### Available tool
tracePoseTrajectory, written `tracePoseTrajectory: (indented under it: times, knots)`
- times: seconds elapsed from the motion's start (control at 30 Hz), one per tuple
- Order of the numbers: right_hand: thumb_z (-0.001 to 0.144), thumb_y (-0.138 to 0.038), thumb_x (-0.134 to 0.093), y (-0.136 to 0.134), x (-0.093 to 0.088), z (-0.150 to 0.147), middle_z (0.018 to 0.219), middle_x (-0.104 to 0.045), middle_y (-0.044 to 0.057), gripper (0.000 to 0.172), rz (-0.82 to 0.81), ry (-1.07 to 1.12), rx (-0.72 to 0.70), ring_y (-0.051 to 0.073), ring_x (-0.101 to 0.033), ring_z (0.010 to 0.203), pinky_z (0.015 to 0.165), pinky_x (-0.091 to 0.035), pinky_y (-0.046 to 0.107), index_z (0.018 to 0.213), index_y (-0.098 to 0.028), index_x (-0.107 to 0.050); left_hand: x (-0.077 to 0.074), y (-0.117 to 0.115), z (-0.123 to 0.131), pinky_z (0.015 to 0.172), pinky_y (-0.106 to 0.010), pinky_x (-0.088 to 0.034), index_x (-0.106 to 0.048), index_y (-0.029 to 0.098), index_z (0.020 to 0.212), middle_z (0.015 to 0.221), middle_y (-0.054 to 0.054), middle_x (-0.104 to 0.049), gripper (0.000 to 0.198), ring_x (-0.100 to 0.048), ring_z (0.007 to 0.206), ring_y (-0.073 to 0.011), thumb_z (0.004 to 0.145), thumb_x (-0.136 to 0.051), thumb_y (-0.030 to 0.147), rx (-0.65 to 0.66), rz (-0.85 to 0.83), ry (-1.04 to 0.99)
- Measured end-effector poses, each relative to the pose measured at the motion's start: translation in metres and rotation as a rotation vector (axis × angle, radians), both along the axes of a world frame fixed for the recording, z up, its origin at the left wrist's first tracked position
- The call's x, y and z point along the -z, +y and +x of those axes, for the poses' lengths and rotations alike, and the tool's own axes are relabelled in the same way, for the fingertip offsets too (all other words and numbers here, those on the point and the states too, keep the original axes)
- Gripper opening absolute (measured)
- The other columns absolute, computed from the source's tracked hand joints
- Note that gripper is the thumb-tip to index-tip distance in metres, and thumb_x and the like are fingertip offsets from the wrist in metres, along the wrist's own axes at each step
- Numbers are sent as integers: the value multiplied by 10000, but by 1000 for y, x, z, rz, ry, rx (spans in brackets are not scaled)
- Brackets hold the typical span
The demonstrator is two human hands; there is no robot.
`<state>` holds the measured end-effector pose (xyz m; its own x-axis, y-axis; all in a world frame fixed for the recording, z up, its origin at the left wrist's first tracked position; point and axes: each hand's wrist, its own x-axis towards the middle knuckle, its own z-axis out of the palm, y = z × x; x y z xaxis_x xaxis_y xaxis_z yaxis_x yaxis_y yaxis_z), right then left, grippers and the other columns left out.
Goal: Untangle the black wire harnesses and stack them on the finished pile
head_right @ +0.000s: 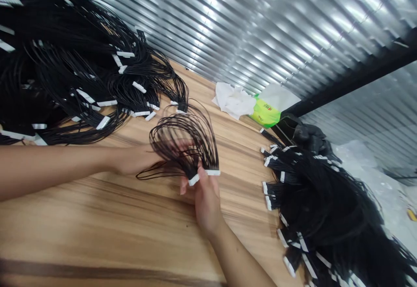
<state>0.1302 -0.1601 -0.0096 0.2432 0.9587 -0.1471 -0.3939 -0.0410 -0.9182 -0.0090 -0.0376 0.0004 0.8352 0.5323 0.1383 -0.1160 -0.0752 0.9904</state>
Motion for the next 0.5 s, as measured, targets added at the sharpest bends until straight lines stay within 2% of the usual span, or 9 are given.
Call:
tracePoseTrajectory:
  times: [0.07,0.1,0.17,0.23,0.27,0.33,0.37,0.43,0.5]
  knots:
    - [804,-489,-617,3,-4,1,600,-491,-36,322,32,30,92,121,-427,529,513,-382,271,666,-213,-525,3,3,3,1089,-336,-328,-623,129,1089,1113,-56,-656,364,-512,1171,-175,949,-337,305,56,56,-6]
    - [804,-478,-620,5,-5,2,617,-500,-34,310,51,23,146,118,-428,533,506,-372,264,675,-213,-524,4,5,4,1097,-328,-312,-587,138,1151,1179,-59,-626,385,-487,1204,-169,962,-294,302,-5,76,-21]
    - [819,-453,-611,6,-6,5,645,-519,-26,273,96,-24,255,119,-445,554,500,-357,256,713,-214,-533,6,8,5,1051,-291,-347,-549,154,1179,1212,-58,-601,386,-496,1185,-163,973,-296,361,-275,104,-28]
    - [839,-423,-593,8,-5,7,658,-530,-24,229,142,-75,333,119,-456,570,500,-349,251,754,-217,-541,6,9,3,899,-242,-423,-614,144,943,960,-45,-661,437,-582,954,-149,969,-305,452,-453,156,56]
    - [847,-410,-587,8,-4,7,663,-535,-25,209,164,-98,359,119,-459,573,503,-348,251,771,-220,-544,5,8,1,799,-229,-438,-608,139,765,762,-29,-639,512,-582,779,-133,963,-295,493,-443,191,113]
    - [854,-403,-582,7,-2,7,668,-547,-25,184,195,-141,381,123,-468,580,505,-348,253,798,-229,-557,1,2,-2,682,-231,-427,-546,142,557,533,-8,-527,647,-498,561,-109,955,-243,551,-239,248,192]
    - [851,-411,-585,6,-1,6,670,-557,-22,185,196,-168,379,130,-478,588,508,-352,256,804,-233,-569,-1,-3,-3,701,-238,-433,-582,139,588,573,-19,-561,656,-512,584,-115,950,-239,565,-116,265,184]
    - [841,-442,-595,0,4,4,672,-579,-10,215,166,-244,353,151,-509,624,539,-377,271,790,-234,-604,-5,-12,-3,843,-272,-440,-657,142,790,816,-60,-656,592,-572,783,-155,937,-285,578,127,312,91]
    - [835,-464,-597,-7,9,1,667,-593,4,258,108,-332,247,176,-535,665,611,-415,300,732,-230,-626,-8,-19,-2,913,-290,-433,-657,153,925,939,-75,-653,550,-572,895,-175,924,-322,590,266,252,31]
